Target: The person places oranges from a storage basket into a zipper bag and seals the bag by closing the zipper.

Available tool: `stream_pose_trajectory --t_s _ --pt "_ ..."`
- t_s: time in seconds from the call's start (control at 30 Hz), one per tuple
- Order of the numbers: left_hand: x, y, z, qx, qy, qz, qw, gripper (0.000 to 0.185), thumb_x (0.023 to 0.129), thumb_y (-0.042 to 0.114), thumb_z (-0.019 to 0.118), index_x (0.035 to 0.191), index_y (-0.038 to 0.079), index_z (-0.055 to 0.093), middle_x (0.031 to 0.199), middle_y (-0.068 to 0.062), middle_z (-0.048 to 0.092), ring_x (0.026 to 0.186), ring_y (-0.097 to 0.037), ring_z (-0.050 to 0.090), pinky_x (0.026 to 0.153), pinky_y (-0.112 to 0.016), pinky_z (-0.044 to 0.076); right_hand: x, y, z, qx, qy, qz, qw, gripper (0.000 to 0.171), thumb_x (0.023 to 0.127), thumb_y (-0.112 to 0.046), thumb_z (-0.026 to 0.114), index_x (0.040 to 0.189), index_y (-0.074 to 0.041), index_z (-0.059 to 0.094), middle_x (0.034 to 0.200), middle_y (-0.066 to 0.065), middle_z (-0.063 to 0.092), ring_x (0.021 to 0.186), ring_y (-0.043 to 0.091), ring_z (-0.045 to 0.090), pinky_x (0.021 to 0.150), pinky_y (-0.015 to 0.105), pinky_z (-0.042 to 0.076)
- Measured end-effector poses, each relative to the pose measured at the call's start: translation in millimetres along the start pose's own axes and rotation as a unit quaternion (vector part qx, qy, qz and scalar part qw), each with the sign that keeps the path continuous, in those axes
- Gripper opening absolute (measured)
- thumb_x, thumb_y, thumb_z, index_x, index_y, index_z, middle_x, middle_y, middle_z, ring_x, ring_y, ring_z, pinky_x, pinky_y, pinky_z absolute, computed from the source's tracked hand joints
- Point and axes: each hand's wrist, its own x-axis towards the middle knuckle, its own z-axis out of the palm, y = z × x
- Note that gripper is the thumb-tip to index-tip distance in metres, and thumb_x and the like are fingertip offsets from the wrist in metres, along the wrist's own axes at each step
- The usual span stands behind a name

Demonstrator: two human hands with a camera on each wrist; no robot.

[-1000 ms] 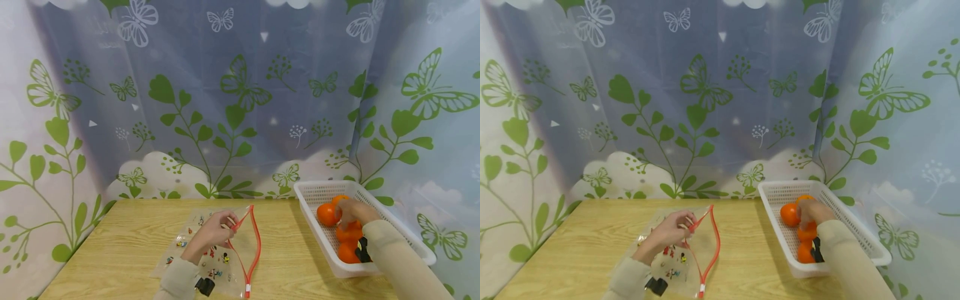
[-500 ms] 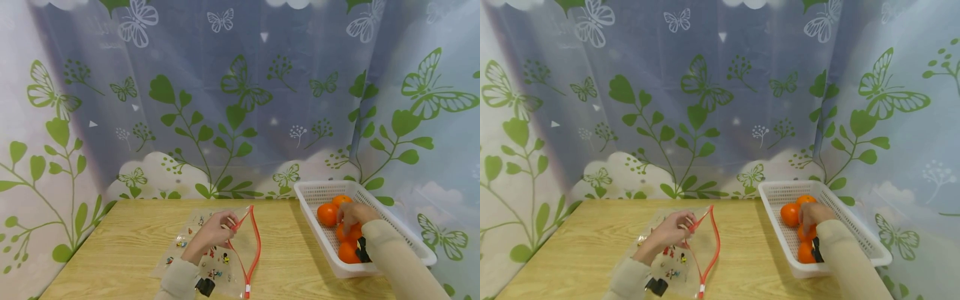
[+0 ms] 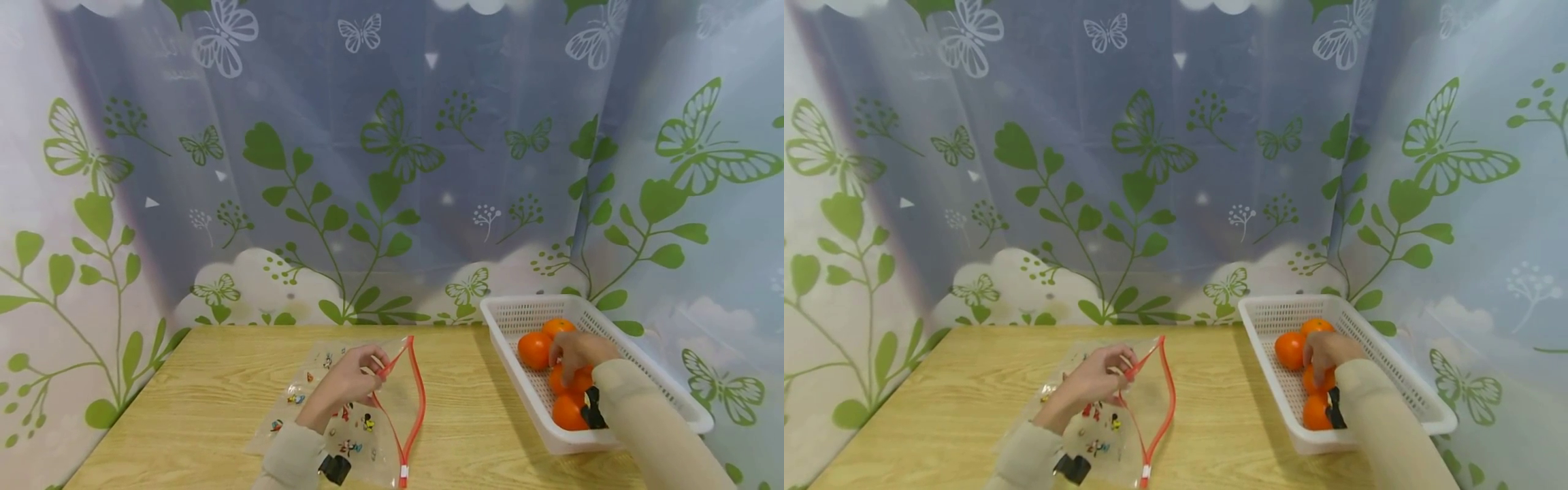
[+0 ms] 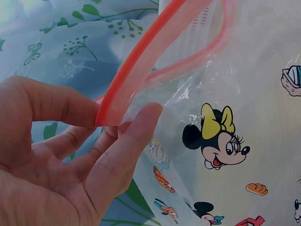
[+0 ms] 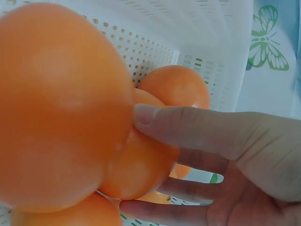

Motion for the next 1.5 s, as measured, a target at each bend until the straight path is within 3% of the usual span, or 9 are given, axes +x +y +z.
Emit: stream_pose_trajectory --t_s 0.17,0.4,0.63,0.93,1.37,1.5 --pt "-0.5 1.0 0.5 -0.003 0.001 0.001 1.0 0.026 0.089 -0.005 0.059 0.114 0.003 0.061 0.097 -0.012 0.058 0.076 -0.021 0.058 0.062 -0.041 0.064 -3 1 -6 0.0 -0.002 -0.019 1.0 0.036 0.076 -0.013 0.089 0.104 -0.015 0.067 0.108 0.014 0.06 0.095 0.032 0.051 0.08 0.043 0.051" --pt "0.5 0.9 0.3 0.001 0.0 0.002 1.0 0.026 0.089 -0.005 0.059 0.114 0.003 0.061 0.098 -0.013 0.058 0.077 -0.021 0.059 0.066 -0.045 0.065 -5 1 -18 0.035 -0.013 -0.024 0.999 0.042 0.075 -0.01 0.086 0.112 -0.014 0.067 0.126 0.022 0.055 0.102 0.037 0.053 0.08 0.046 0.057" --pt "0.5 2.1 0.4 0.002 -0.001 0.003 1.0 0.026 0.09 -0.005 0.058 0.115 0.002 0.061 0.098 -0.012 0.058 0.077 -0.02 0.057 0.065 -0.043 0.064 -10 -4 -27 0.074 -0.026 -0.083 0.993 0.046 0.078 -0.001 0.082 0.121 -0.004 0.066 0.13 0.03 0.052 0.101 0.044 0.062 0.072 0.051 0.064" --pt "-0.2 1.5 0.6 0.0 0.002 0.006 1.0 0.026 0.089 -0.006 0.058 0.114 0.003 0.062 0.097 -0.012 0.058 0.078 -0.021 0.058 0.066 -0.046 0.065 -17 -10 -38 0.055 -0.014 -0.119 0.991 0.046 0.081 -0.004 0.083 0.125 -0.007 0.069 0.132 0.03 0.055 0.102 0.032 0.065 0.073 0.045 0.065" --pt "-0.4 1.6 2.2 -0.001 0.003 0.007 1.0 0.026 0.089 -0.006 0.058 0.112 0.005 0.062 0.097 -0.012 0.058 0.079 -0.02 0.058 0.065 -0.044 0.065 -30 -22 -52 0.062 0.008 -0.169 0.984 0.047 0.081 -0.005 0.082 0.127 -0.006 0.071 0.139 0.031 0.056 0.109 0.034 0.065 0.071 0.039 0.064" --pt "-1.0 1.8 2.5 0.001 0.003 0.008 1.0 0.026 0.089 -0.006 0.058 0.112 0.005 0.062 0.097 -0.012 0.058 0.078 -0.02 0.058 0.064 -0.043 0.065 -35 -27 -54 0.068 0.013 -0.182 0.981 0.047 0.082 -0.007 0.082 0.127 -0.007 0.07 0.143 0.03 0.055 0.102 0.029 0.063 0.07 0.036 0.062"
